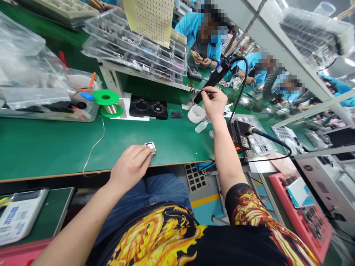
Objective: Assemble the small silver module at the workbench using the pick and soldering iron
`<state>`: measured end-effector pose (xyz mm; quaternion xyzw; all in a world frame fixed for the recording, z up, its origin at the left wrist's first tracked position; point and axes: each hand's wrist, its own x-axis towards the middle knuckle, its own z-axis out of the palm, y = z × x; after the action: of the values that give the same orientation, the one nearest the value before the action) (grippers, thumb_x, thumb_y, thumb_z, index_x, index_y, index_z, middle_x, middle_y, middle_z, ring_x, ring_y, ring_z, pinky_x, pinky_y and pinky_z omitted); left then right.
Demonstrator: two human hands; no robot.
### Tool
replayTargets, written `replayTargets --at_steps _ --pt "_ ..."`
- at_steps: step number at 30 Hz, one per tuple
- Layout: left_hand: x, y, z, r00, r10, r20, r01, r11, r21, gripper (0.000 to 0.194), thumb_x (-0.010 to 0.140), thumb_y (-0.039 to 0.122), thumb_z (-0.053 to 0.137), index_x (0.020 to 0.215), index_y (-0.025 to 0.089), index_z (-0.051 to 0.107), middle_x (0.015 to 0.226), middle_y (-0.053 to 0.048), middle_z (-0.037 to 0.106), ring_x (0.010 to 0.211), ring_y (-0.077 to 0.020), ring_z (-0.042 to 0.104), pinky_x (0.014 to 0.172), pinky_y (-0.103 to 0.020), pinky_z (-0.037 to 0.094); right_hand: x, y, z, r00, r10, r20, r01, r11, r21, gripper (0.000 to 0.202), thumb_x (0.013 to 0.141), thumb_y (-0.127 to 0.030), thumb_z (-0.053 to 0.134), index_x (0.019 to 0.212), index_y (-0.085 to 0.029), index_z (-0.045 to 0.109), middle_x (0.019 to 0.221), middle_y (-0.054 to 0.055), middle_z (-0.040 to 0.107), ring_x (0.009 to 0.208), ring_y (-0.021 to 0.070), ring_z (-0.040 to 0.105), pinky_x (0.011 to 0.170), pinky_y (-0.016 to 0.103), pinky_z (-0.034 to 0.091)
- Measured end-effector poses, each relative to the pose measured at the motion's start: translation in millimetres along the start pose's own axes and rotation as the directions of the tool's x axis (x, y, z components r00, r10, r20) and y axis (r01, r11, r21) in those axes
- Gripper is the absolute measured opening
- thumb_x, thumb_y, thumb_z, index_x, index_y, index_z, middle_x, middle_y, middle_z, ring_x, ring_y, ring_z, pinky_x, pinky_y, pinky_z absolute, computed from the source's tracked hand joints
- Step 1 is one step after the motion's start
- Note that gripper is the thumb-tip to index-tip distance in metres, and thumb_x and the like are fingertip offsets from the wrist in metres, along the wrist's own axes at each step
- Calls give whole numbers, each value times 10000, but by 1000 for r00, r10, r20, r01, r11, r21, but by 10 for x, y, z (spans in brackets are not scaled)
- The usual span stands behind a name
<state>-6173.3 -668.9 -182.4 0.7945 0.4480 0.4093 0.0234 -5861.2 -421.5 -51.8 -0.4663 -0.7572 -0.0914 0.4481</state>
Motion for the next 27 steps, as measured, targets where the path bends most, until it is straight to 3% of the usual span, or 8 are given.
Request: replayTargets --at_steps 5,12,22,27 --pt "0 12 -20 1000 -9 0 9 1000 -4 186 1039 158 636 1214 204 682 1142 -105 759 1042 -280 689 959 -439 572 -3 -43 100 999 31 17 -32 999 43 201 1010 -333 634 1046 -210 788 1059 66 801 989 236 763 976 440 625" --pt "-1 6 -9 1000 -16 2 16 1000 -8 204 1039 165 623 1226 210 692 1143 -108 763 1038 -285 693 958 -449 575 -19 -74 262 993 105 55 -111 986 128 259 1031 -357 592 1101 -209 792 1052 66 797 976 227 771 953 423 632" --pt "-27 -18 18 999 -43 14 43 999 -31 247 1041 185 606 1272 231 682 1168 -109 762 1057 -288 694 979 -462 571 18 -98 217 998 -42 54 43 999 -21 251 1052 -354 583 1059 -227 800 1036 57 810 1000 226 771 955 410 639" --pt "-23 -13 22 999 -41 14 41 999 -29 235 1041 170 601 1254 224 685 1156 -109 762 1051 -286 694 974 -456 568 48 -78 218 997 -32 71 32 999 -1 212 1027 -325 617 1051 -221 800 1047 61 812 1015 236 769 976 422 629"
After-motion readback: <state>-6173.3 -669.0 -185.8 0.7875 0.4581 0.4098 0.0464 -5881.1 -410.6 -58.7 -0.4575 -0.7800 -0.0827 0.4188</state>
